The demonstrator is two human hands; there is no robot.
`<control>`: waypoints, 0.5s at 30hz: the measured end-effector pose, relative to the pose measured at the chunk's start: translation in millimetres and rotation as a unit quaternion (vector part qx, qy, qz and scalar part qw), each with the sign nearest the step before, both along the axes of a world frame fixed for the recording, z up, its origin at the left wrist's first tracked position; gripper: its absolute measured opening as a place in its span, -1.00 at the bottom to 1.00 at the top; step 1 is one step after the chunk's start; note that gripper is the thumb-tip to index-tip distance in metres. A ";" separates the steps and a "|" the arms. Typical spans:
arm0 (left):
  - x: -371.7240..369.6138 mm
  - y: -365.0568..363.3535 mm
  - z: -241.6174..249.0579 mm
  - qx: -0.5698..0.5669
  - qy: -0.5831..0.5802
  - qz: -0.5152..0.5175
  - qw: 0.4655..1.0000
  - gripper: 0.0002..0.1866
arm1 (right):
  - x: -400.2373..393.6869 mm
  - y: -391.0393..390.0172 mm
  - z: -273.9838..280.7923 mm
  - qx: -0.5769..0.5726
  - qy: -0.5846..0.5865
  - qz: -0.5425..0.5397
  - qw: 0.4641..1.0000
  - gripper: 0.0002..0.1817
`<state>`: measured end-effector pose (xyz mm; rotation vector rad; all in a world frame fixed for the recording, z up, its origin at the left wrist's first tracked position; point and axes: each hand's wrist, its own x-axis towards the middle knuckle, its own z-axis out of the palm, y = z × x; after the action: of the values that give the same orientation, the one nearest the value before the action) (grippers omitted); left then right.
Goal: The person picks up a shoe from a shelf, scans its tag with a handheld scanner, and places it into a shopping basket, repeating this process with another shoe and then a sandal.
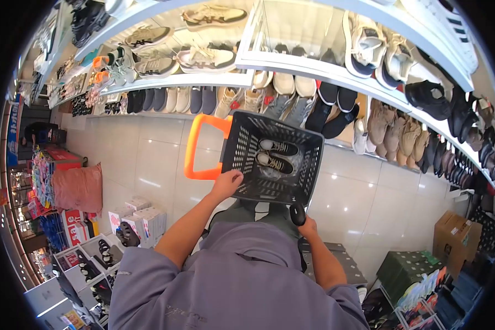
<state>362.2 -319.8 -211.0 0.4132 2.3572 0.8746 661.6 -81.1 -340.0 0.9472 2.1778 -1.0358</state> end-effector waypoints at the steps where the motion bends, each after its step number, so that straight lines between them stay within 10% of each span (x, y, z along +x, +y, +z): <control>1: -4.9 1.6 25.8 0.011 0.029 0.018 0.999 -0.78 | 4.0 4.0 5.9 -0.008 0.029 -0.032 0.999 -0.51; 6: -50.4 -26.9 71.3 0.094 0.404 -0.034 0.909 -0.78 | -7.8 2.9 30.5 0.016 0.044 -0.135 0.990 -0.50; 8: -63.3 -37.6 91.3 -0.060 0.498 -0.001 0.865 -0.62 | -7.5 -5.1 19.8 0.026 0.042 -0.145 0.988 -0.50; 15: -86.1 -82.0 56.6 0.078 0.238 0.028 0.968 -0.42 | -30.3 -87.8 21.0 0.052 0.010 -0.109 0.993 -0.39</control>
<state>276.1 -401.8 -154.4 0.6878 2.7518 1.0901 631.3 -168.9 -319.0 1.2497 2.2004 -1.0412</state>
